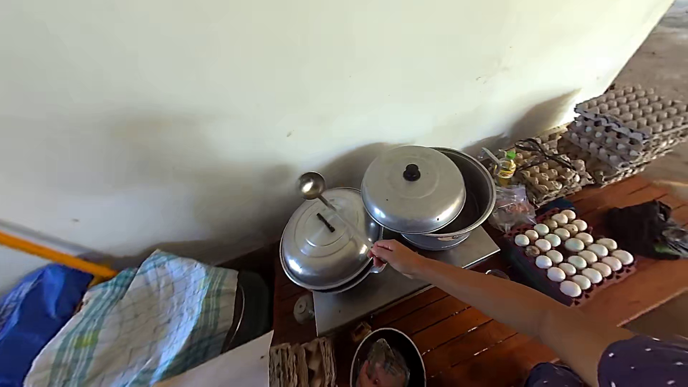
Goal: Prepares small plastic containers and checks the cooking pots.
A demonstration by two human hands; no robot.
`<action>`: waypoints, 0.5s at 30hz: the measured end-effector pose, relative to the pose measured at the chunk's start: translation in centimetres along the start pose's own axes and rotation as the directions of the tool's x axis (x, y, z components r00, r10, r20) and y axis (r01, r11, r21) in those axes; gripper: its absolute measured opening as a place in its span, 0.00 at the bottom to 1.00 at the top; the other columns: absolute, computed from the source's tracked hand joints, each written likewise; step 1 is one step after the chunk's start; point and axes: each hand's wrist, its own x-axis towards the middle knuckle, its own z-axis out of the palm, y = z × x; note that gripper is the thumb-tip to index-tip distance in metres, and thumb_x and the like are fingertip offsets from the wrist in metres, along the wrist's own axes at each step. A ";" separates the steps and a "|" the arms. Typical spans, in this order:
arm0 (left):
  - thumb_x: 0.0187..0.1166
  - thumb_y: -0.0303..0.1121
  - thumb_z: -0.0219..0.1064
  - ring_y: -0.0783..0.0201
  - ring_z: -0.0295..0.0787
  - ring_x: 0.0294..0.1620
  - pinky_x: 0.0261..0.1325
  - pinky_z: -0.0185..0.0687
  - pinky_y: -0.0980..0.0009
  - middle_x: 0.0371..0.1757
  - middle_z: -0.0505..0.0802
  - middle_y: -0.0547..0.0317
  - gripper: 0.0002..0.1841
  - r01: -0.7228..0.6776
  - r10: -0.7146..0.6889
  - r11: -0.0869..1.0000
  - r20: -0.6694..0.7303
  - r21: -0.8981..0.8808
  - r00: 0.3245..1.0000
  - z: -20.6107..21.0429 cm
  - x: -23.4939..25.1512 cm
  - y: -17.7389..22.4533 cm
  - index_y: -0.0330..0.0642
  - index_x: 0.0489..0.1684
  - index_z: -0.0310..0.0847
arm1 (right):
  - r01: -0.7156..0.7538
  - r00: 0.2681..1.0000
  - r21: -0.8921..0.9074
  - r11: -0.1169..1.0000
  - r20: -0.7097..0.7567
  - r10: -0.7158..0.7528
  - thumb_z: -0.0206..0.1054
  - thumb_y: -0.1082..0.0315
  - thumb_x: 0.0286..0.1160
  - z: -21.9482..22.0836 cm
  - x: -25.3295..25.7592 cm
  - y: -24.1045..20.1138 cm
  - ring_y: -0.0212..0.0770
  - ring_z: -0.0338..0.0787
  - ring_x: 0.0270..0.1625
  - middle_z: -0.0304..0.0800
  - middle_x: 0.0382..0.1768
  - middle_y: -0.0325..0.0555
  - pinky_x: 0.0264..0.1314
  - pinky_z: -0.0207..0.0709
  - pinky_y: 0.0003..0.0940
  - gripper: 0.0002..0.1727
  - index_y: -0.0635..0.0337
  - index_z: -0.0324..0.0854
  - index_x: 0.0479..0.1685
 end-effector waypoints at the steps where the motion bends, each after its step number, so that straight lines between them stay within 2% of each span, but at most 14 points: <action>1: 0.84 0.26 0.62 0.26 0.81 0.66 0.71 0.76 0.43 0.69 0.78 0.14 0.22 -0.059 0.059 0.998 -0.043 -0.001 0.997 0.0 0.5 1.3 0.16 0.72 0.72 | 0.035 0.999 0.026 0.999 0.005 -0.036 0.46 0.70 0.94 -0.6 -0.6 -1.1 0.25 0.81 0.35 0.80 0.32 0.37 0.49 0.78 0.23 0.17 0.73 0.79 0.50; 5: 0.83 0.24 0.62 0.29 0.87 0.56 0.62 0.82 0.43 0.61 0.83 0.16 0.18 -0.323 0.317 0.946 -0.167 -0.010 0.934 0.7 3.1 8.3 0.15 0.63 0.77 | 0.164 0.986 0.090 0.982 -0.052 -0.160 0.45 0.70 0.93 -4.7 -4.2 -7.0 0.24 0.84 0.36 0.82 0.30 0.32 0.51 0.81 0.24 0.16 0.67 0.79 0.46; 9: 0.82 0.25 0.62 0.30 0.87 0.53 0.58 0.83 0.43 0.55 0.87 0.19 0.16 -0.584 0.574 0.812 -0.182 -0.004 0.799 1.9 5.1 21.0 0.16 0.57 0.81 | 0.189 0.961 -0.056 0.980 -0.193 -0.196 0.46 0.70 0.93 -11.0 -10.1 -12.7 0.22 0.84 0.37 0.83 0.31 0.31 0.52 0.80 0.22 0.17 0.67 0.82 0.44; 12: 0.86 0.32 0.61 0.29 0.84 0.64 0.69 0.77 0.39 0.62 0.85 0.21 0.20 -0.660 0.657 0.751 0.075 0.033 0.751 3.5 6.7 31.2 0.19 0.64 0.80 | 0.178 0.920 -0.281 0.943 -0.293 -0.261 0.49 0.67 0.90 -16.6 -15.3 -14.6 0.21 0.83 0.36 0.84 0.30 0.30 0.50 0.79 0.21 0.17 0.64 0.84 0.41; 15: 0.85 0.37 0.65 0.26 0.76 0.74 0.77 0.65 0.33 0.69 0.82 0.21 0.24 -0.714 0.663 0.683 0.279 0.156 0.695 7.6 9.7 38.7 0.25 0.71 0.79 | 0.093 0.878 -0.477 0.874 -0.376 -0.298 0.50 0.66 0.90 -21.5 -20.7 -15.9 0.21 0.84 0.36 0.86 0.32 0.31 0.48 0.81 0.20 0.17 0.62 0.85 0.42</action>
